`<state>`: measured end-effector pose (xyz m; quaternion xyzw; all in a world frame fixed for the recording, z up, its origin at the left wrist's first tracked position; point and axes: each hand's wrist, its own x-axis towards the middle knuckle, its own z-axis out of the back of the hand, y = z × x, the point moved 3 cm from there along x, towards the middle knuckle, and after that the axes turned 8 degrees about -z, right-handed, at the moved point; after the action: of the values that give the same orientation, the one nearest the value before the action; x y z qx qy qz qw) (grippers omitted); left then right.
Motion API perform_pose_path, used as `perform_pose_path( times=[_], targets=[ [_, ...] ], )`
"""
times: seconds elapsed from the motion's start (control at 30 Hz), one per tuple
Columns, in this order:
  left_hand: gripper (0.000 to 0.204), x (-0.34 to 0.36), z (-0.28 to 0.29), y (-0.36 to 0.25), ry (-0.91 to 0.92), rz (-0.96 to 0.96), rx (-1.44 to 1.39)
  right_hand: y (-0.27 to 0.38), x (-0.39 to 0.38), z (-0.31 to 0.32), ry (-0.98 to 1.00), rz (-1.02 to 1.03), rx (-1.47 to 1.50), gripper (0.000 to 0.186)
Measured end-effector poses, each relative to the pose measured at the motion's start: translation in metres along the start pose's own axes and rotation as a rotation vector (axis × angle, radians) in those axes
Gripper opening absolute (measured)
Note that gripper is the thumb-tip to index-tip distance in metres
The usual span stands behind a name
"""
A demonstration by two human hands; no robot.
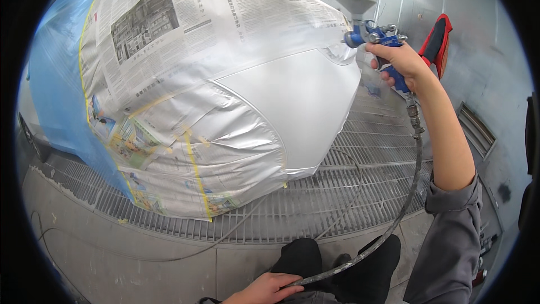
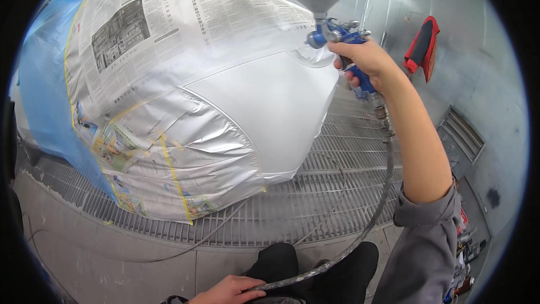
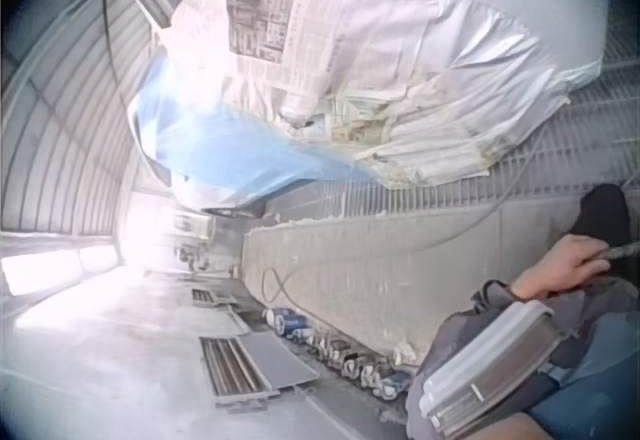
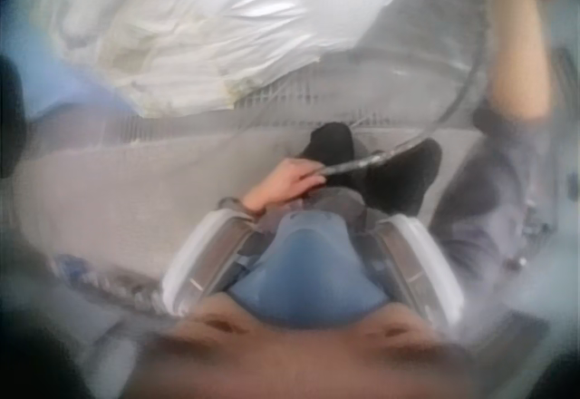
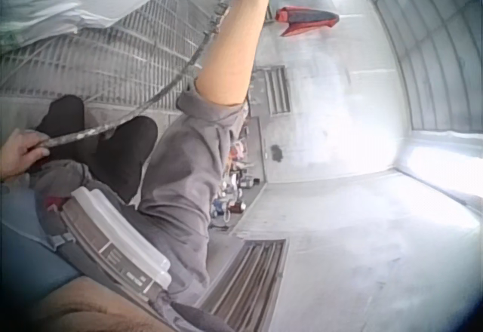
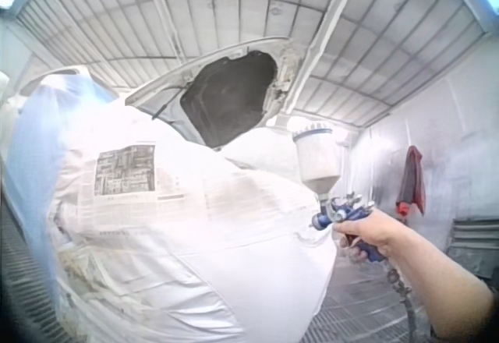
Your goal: The person applies masking tape to the edge of a car hood, then uses a spray gun to apply white paint to the hood surface. The person moves around the vehicle to cover different areas and refills the spray gun from a paint can.
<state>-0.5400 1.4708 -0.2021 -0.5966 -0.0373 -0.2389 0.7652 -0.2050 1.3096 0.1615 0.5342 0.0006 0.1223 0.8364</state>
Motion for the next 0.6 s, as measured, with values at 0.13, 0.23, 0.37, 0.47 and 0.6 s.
perform_pose_path(
  times=[0.13, 0.23, 0.37, 0.47, 0.6],
  targets=[
    [0.028, 0.017, -0.003, 0.002, -0.042, -0.017, 0.017, -0.016, 0.019, 0.056, -0.251, 0.013, -0.096, 0.026],
    [0.029, 0.015, -0.008, 0.041, -0.063, 0.080, 0.138, -0.063, 0.008, 0.080, -0.299, 0.093, 0.068, 0.025],
    [0.033, -0.033, -0.002, 0.114, -0.071, 0.182, 0.425, -0.194, -0.053, 0.057, -0.333, 0.025, 0.343, 0.026],
    [0.036, -0.053, 0.000, 0.135, -0.009, 0.287, 0.511, -0.293, -0.109, 0.033, -0.344, -0.037, 0.441, 0.025],
    [0.035, -0.060, 0.001, 0.139, 0.047, 0.306, 0.492, -0.394, -0.145, 0.009, -0.308, -0.240, 0.564, 0.023]
  ],
)
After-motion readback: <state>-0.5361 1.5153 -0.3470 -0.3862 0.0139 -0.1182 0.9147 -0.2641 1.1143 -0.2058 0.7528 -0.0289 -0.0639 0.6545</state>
